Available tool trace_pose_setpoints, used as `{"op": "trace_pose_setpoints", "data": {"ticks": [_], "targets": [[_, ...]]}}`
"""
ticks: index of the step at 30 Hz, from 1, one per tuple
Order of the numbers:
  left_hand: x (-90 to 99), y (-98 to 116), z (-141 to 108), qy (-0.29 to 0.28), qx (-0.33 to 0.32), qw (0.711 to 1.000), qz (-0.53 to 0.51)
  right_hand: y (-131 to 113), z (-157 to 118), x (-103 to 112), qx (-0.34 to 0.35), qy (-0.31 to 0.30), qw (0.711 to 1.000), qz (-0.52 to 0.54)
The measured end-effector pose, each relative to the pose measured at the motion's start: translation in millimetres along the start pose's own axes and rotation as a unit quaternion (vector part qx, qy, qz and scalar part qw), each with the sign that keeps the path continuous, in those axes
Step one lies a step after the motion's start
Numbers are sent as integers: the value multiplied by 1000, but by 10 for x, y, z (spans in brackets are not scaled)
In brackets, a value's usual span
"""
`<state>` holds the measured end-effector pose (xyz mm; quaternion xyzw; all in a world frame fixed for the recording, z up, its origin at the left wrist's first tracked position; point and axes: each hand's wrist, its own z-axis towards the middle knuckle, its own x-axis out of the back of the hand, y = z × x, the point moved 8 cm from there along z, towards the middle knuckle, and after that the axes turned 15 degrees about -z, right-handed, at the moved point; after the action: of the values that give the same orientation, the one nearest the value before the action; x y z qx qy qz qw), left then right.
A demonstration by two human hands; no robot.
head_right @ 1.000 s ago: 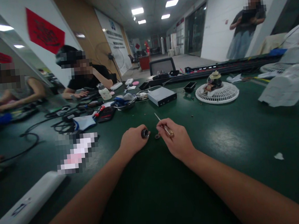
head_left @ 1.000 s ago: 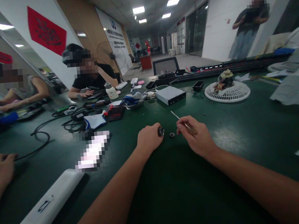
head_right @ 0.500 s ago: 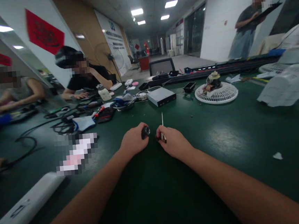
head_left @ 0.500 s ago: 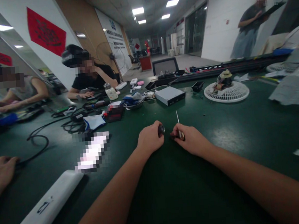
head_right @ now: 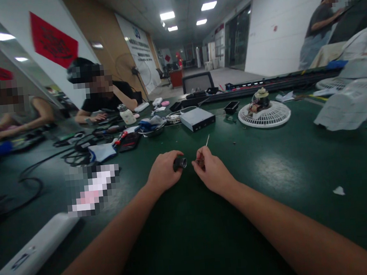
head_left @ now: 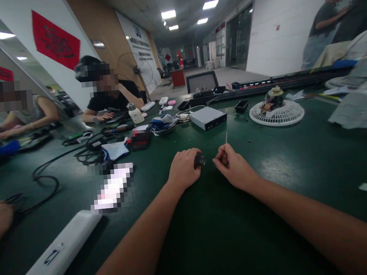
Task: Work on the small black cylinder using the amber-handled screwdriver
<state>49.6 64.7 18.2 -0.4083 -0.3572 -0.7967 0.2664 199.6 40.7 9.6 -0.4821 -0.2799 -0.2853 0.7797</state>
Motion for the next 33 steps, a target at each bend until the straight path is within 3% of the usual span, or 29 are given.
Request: {"op": "trace_pose_setpoints", "data": {"ticks": [7, 14, 20, 33], "targets": [[16, 59, 4, -11, -27, 999, -12, 3, -17, -32, 17, -8, 999, 35], [-31, 117, -5, -39, -58, 997, -21, 50, -4, -4, 3, 24, 995, 94], [-10, 157, -23, -29, -79, 996, -23, 20, -21, 10, 7, 14, 992, 127], [-33, 202, -47, -58, -116, 991, -19, 47, 3, 38, -8, 20, 996, 86]]}}
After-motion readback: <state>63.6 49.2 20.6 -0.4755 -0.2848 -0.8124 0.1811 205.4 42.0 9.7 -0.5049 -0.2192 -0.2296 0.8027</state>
